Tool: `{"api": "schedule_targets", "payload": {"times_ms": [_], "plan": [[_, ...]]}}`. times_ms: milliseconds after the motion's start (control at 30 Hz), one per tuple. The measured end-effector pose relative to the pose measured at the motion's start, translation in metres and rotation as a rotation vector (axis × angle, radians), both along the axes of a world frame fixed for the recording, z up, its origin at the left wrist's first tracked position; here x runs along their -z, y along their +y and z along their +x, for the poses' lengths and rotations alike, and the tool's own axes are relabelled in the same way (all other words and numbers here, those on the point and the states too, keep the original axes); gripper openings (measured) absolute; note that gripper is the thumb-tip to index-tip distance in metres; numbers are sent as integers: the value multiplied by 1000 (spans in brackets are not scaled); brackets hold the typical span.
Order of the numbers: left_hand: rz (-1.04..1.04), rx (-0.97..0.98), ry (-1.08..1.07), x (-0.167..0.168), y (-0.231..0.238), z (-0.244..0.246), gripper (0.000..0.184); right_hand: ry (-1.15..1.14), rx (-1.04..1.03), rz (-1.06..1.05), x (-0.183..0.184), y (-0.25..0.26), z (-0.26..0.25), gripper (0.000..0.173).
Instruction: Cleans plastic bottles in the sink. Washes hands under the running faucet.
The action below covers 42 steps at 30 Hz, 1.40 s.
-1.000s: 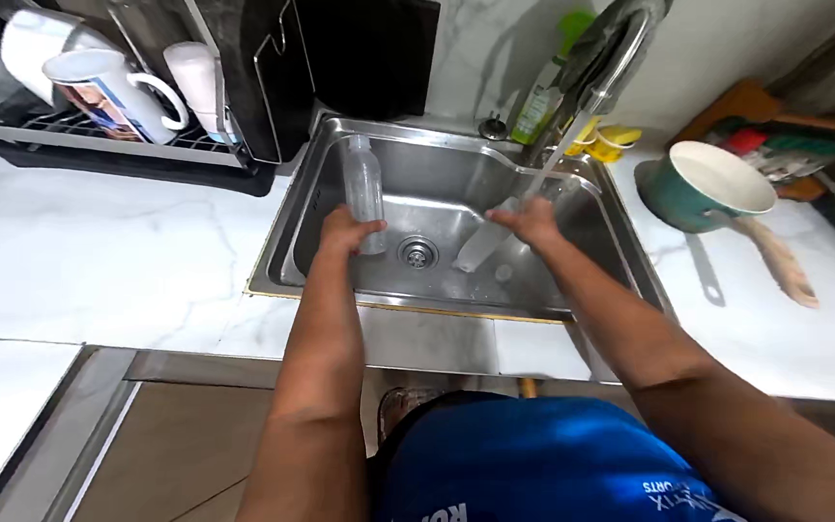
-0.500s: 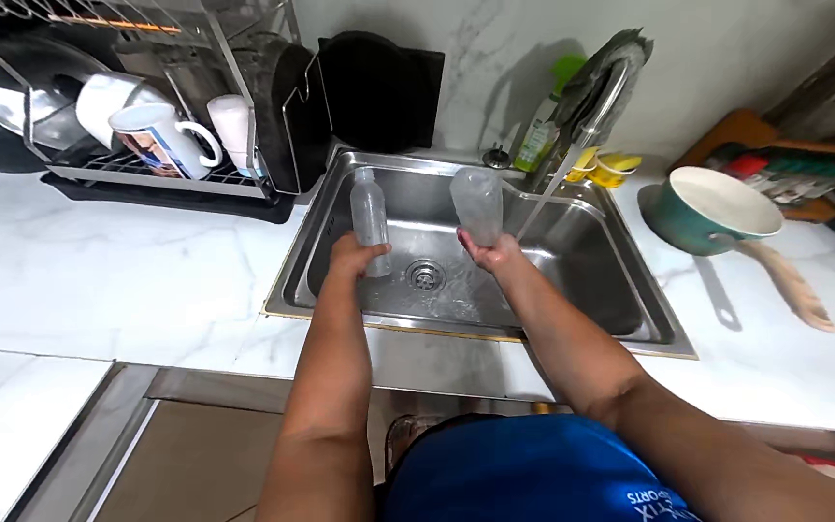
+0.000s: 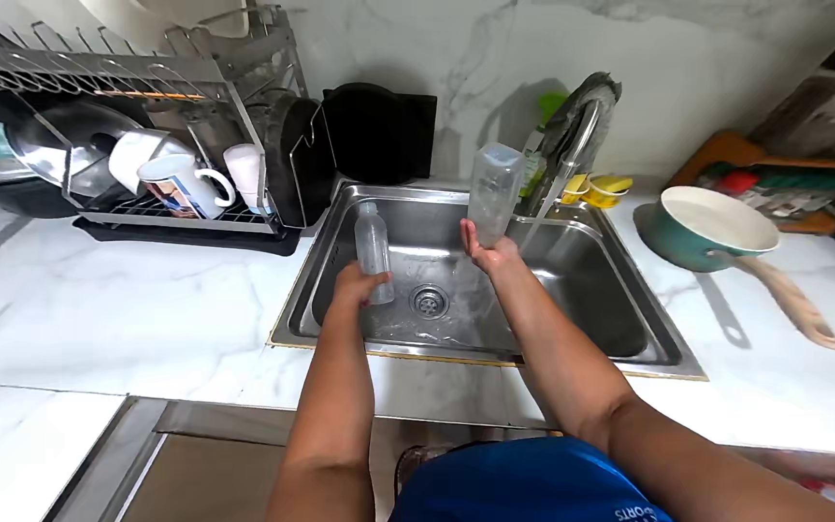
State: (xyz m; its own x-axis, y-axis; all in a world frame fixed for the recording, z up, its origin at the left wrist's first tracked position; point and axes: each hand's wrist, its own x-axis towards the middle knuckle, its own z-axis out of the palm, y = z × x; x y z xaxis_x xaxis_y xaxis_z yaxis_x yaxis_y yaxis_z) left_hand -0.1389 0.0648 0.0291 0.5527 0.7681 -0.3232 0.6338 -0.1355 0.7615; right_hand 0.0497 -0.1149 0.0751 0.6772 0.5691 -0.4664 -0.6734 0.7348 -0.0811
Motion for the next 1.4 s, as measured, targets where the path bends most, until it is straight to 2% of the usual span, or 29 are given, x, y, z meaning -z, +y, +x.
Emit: {"api": "schedule_targets", "payload": {"times_ms": [200,367,533,900,933,1000,1100,1167,1267,1333,1400], "plan": [[3,16,15,0,0,0,74,35,-10,55,-15,-1,-1,38],[-19,18,6,-1,-2,-1,79,50,-33,67,-17,-1,-1,40],[-28,21,3,-8,-7,-4,76,56,-9,99,-20,-3,0,39],[-27,9,-5,-8,-7,-5,77,-31,-7,33,-23,-8,-1,33],[-25,11,-2,-7,-6,-5,77,-64,-27,-28,-19,-9,2,31],[-32,13,-2,-6,-5,-7,77,-239,-87,-295,5,-16,11,30],[-36,14,-1,-7,-4,-9,75,-687,-258,-963,49,-44,29,51],[-35,18,-1,-8,-3,-8,74,-1052,-372,-1312,60,-62,36,48],[-27,38,9,-6,-2,-3,75,-1480,-546,-1579,47,-78,22,54],[-34,35,4,-5,-3,-2,75,-1621,-609,-1635,50,-82,19,61],[-42,23,-2,-5,-3,-4,78,-1659,-608,-1611,57,-85,22,62]]}}
